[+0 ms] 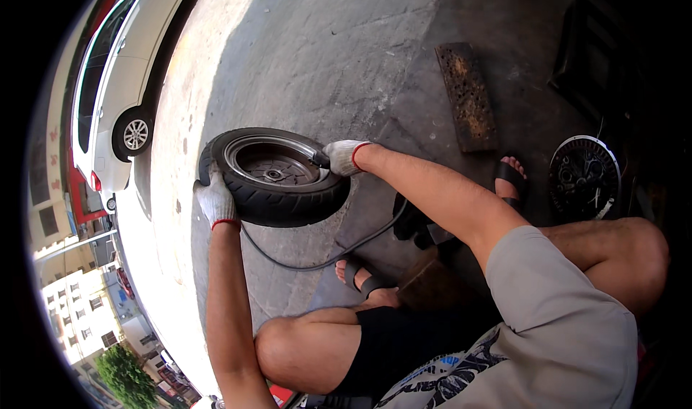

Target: The person inflates a tire using an air hose nozzle, adjusts a floor fan, and cleans the wheel rim by sanding and wiping it with a cloth. The person then inflates the tire again using the air hose nozzle.

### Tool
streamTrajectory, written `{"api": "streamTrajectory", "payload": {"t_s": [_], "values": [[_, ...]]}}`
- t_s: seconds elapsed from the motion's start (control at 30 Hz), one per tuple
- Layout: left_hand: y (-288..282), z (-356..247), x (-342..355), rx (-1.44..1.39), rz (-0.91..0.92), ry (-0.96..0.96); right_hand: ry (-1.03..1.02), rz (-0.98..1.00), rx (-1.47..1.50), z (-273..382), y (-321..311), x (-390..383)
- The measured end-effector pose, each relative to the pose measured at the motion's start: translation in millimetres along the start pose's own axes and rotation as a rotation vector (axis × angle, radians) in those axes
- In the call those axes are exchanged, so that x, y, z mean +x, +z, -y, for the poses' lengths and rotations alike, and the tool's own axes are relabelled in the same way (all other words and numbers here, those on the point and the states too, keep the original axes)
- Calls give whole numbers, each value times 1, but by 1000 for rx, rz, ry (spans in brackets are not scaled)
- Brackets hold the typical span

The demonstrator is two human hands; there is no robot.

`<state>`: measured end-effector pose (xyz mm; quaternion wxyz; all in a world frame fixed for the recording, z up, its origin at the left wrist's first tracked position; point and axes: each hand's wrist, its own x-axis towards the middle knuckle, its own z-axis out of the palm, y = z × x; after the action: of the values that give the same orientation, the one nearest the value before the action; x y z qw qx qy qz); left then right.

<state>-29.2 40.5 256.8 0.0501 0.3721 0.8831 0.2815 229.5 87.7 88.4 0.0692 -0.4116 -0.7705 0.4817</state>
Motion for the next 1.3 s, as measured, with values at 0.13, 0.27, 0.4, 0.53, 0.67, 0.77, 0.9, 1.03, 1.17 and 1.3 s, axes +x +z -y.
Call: {"api": "streamTrajectory", "payload": {"t_s": [0.13,0.27,0.4,0.53,0.67,0.77,0.9,1.03,1.17,1.3], "values": [[1,-11,-9,20,10,-30,19,-5,-4,-1,1,-1],[1,-11,-11,-3,2,-21,28,-23,-35,9,-5,8],[-3,-6,-6,-8,-7,-16,-30,94,-9,25,-10,15],[2,-14,-12,-32,20,-31,19,50,-16,18,-3,19],[0,-8,-6,17,3,8,-21,54,-76,15,0,23],[-3,-5,-5,8,10,-2,-4,107,-74,19,-1,18],[0,-8,-7,19,10,14,-33,237,110,5,-7,24],[-2,-5,-8,28,-2,9,33,65,47,1,-2,15],[0,-2,-4,-8,4,11,-83,297,339,-18,5,5],[-6,7,-5,7,7,-10,143,-186,57,-22,1,1]]}}
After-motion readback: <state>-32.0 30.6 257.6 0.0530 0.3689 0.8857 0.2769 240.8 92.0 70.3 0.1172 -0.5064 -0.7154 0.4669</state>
